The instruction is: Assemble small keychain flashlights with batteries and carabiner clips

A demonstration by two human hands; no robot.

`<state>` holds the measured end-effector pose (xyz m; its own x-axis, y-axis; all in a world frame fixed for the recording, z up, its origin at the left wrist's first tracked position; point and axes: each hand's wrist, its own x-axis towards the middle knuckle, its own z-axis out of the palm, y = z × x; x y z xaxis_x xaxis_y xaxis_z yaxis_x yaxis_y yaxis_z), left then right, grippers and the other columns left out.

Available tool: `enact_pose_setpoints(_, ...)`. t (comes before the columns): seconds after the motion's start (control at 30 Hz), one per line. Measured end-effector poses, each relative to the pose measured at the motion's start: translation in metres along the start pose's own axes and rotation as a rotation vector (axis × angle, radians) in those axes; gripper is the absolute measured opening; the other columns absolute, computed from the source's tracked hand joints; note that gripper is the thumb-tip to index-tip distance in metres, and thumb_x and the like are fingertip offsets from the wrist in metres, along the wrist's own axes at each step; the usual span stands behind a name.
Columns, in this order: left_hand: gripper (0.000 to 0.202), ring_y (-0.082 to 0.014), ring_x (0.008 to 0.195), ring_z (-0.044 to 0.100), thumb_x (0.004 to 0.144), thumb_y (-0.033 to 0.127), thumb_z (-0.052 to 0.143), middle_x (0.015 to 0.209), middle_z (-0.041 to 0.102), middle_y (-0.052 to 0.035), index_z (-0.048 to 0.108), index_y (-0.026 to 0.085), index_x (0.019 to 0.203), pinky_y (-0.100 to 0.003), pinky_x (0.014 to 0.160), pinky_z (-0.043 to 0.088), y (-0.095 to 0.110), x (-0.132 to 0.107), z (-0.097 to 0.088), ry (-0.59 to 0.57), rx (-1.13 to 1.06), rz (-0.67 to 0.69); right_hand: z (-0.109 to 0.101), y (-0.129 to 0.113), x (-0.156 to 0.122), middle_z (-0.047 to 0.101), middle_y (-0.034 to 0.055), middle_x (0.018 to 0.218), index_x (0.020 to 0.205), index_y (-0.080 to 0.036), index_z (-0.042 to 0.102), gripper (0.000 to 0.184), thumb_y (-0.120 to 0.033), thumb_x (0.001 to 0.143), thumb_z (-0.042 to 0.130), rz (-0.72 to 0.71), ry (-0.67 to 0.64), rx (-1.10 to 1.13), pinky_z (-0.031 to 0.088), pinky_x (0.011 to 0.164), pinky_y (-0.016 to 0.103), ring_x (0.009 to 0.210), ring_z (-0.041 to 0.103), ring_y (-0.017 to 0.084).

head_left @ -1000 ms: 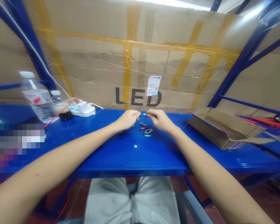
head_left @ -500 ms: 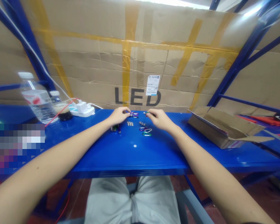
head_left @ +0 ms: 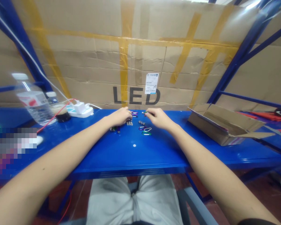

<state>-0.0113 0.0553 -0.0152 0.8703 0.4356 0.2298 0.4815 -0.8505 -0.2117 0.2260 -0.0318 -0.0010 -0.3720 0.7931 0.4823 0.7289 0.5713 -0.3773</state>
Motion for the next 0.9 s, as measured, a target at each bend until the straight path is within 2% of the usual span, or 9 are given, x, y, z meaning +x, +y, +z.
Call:
enact_pose_setpoints(0.17,0.036,-0.0235,0.086,0.048,0.082,0.005,0.047,0.091,0.071,-0.0095,0.075,0.019,0.099,-0.033,0.076,0.034,-0.01,-0.006,-0.001,-0.027,0.005,-0.02,0.001,0.002,0.0,0.058,0.0013,0.067,0.07,-0.018,0.052,0.029,-0.03,0.095,0.046,-0.03,0.031,0.005,0.032,0.065,0.029,0.066,0.05,0.015)
enact_pose_setpoints(0.4,0.024,-0.0208,0.082,0.049,0.087,0.013,0.051,0.085,0.066,-0.0073,0.073,0.02,0.093,-0.03,0.074,0.034,-0.026,-0.015,0.001,-0.04,-0.024,-0.107,0.0,0.003,0.0,0.058,0.0014,0.068,0.071,-0.018,0.053,0.028,-0.029,0.095,0.046,-0.027,0.025,0.008,0.032,0.065,0.029,0.067,0.051,0.016)
enact_pose_setpoints(0.57,0.021,-0.0198,0.082,0.052,0.085,0.01,0.052,0.087,0.06,-0.0077,0.071,0.019,0.092,-0.029,0.073,0.036,-0.022,-0.014,0.002,-0.013,-0.101,-0.111,0.0,0.003,0.0,0.055,0.0004,0.066,0.069,-0.018,0.05,0.028,-0.028,0.095,0.046,-0.032,0.022,0.007,0.032,0.065,0.029,0.066,0.05,0.015)
enact_pose_setpoints(0.73,0.026,-0.0209,0.086,0.051,0.084,0.006,0.049,0.088,0.062,-0.0092,0.072,0.017,0.088,-0.031,0.077,0.038,-0.017,-0.006,0.002,-0.028,-0.019,-0.028,0.001,0.005,0.001,0.056,0.0009,0.066,0.069,-0.018,0.05,0.029,-0.029,0.095,0.046,-0.032,0.025,0.004,0.031,0.064,0.029,0.066,0.051,0.015)
enact_pose_setpoints(0.9,0.036,-0.0211,0.097,0.052,0.078,-0.001,0.045,0.104,0.061,-0.0106,0.073,0.016,0.092,-0.03,0.083,0.041,-0.015,-0.007,-0.002,-0.062,-0.022,-0.024,0.001,0.006,0.001,0.057,0.0009,0.067,0.07,-0.018,0.052,0.029,-0.029,0.095,0.046,-0.033,0.018,0.001,0.031,0.064,0.029,0.066,0.051,0.015)
